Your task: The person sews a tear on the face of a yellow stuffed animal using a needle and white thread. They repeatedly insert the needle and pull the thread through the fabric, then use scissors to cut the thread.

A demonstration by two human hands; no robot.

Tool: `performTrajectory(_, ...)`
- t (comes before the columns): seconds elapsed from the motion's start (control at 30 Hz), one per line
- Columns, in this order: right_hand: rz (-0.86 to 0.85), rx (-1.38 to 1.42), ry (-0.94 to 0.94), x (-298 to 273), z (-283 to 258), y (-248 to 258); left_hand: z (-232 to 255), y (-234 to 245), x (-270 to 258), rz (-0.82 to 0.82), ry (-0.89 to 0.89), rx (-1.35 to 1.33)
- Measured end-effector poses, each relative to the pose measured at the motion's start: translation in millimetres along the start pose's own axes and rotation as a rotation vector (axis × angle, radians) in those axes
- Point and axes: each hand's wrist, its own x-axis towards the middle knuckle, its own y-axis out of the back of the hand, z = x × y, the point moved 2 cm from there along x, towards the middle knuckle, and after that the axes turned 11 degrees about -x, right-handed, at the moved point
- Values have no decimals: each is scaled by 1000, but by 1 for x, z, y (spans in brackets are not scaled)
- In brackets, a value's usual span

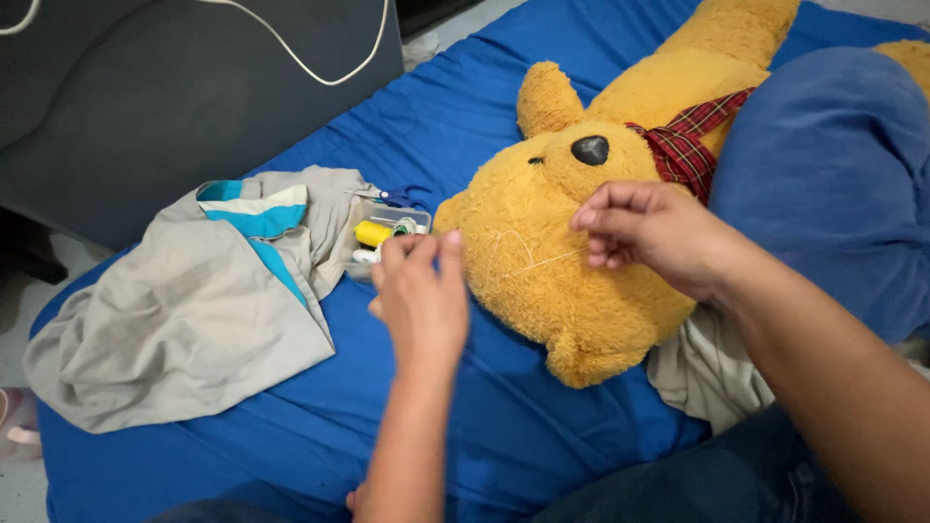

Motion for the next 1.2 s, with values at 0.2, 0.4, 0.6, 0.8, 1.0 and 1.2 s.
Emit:
performTrajectory(0.2, -236, -205, 7, -19, -14, -4, 34, -30, -21, -143, 41, 48)
performTrajectory(0.4, -140, -200, -72, -28, -27, 9, 45, -32, -28, -200, 201, 121)
performTrajectory(0.6, 118, -849, 214, -20, -31, -19, 36, -46, -37, -144, 191, 79)
performTrajectory(0.8, 199, -1240, 275, -18, -19, -43, 27, -54, -44, -97, 203, 0)
performTrajectory(1.0, 221, -1275, 286, -18, -17, -48, 19, -55, -52, 7, 136, -107)
performTrajectory(1.2, 217, -1290, 369, -17, -17, -50, 14, -56, -56, 59, 126, -167)
